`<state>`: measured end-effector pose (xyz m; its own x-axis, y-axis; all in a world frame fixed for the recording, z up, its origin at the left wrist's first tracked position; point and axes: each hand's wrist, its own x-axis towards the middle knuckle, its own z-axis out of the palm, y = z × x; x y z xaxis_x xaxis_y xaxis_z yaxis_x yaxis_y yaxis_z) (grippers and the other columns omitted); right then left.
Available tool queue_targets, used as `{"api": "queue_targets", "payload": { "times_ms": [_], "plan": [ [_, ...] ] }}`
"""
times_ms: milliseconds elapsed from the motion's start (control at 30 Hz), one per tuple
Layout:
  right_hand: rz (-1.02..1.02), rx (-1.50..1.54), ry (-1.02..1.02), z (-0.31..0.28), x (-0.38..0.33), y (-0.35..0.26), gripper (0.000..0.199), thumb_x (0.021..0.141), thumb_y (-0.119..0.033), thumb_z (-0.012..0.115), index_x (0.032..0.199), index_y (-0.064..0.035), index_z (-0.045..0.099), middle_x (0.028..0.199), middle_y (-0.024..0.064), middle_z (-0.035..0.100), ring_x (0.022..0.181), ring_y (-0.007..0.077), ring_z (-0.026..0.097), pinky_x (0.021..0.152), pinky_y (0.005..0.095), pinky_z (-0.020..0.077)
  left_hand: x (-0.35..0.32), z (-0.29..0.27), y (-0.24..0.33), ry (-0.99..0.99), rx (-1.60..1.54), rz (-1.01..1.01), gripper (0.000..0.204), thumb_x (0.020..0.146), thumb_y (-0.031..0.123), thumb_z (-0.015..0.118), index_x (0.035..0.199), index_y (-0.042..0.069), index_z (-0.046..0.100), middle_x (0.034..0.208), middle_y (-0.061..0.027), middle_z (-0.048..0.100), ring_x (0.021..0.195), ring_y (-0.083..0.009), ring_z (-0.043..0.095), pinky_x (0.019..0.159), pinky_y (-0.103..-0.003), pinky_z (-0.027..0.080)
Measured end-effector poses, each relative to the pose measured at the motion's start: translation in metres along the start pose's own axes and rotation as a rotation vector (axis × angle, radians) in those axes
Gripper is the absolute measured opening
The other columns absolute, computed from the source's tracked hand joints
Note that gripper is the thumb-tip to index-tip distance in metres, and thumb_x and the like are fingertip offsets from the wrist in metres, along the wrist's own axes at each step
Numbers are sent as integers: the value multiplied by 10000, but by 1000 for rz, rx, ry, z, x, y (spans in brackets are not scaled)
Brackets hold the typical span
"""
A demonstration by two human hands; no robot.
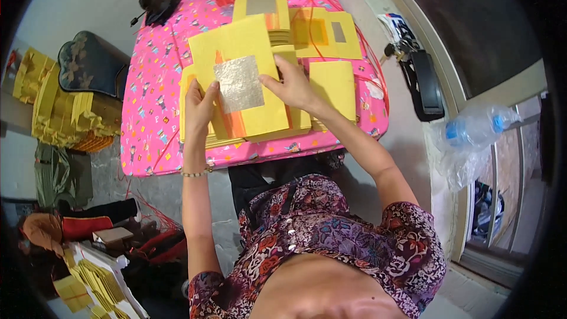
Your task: Organizing and sorting stacks of yellow joss paper on a table.
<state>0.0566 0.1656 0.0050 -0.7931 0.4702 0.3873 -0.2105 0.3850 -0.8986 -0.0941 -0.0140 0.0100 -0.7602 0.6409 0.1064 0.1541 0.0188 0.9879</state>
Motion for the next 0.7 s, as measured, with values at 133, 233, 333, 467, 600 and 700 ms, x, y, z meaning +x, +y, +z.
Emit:
{"api": "queue_targets", "payload": {
  "times_ms": [133, 233, 333, 467, 600, 700],
  "plan": [
    [60, -46, -92, -1, -4, 40, 342, 819, -210, 647, 1022, 47, 550, 818, 145, 607, 738, 281, 613, 671, 361, 484, 6, 5, -17, -38, 191, -22, 381, 857, 86, 622, 1171, -35, 443, 974, -103, 598, 847, -146, 585, 731, -270, 484],
    [273, -136, -271, -20, 0, 17, 313, 822, -202, 647, 997, 43, 561, 792, 133, 588, 734, 251, 619, 663, 338, 495, 5, -5, -39, 20, 248, -20, 378, 863, 79, 613, 1180, -32, 441, 990, -109, 601, 864, -160, 595, 726, -280, 491],
    [266, 19, -64, -64, 13, 30, 253, 830, -176, 629, 1012, -7, 584, 793, 107, 608, 739, 191, 630, 676, 316, 514, 1, 1, -38, -19, 295, -63, 407, 866, 87, 609, 1211, -30, 428, 1002, -145, 610, 861, -199, 618, 710, -299, 499],
    [239, -456, 334, -144, 33, 91, 334, 827, -230, 607, 1058, 9, 573, 964, 205, 643, 857, 286, 649, 747, 379, 517, -3, 1, -40, 43, 508, 34, 515, 840, 140, 649, 1263, -24, 403, 942, -200, 618, 800, -269, 639, 684, -334, 507],
    [598, -975, 278, -199, 34, 139, 552, 795, -313, 631, 1166, 71, 489, 1134, 264, 558, 1052, 373, 567, 860, 429, 492, -12, 4, -30, 62, 632, 1, 583, 822, 179, 674, 1297, -14, 396, 988, -231, 583, 822, -325, 629, 705, -372, 506],
    [743, -1115, 312, -203, 29, 152, 628, 774, -357, 667, 1183, 80, 476, 1172, 266, 531, 1089, 396, 535, 884, 454, 481, -21, 8, -25, 91, 830, 55, 591, 821, 188, 674, 1309, -5, 403, 1082, -244, 524, 922, -366, 576, 787, -423, 479]
  ]
}}
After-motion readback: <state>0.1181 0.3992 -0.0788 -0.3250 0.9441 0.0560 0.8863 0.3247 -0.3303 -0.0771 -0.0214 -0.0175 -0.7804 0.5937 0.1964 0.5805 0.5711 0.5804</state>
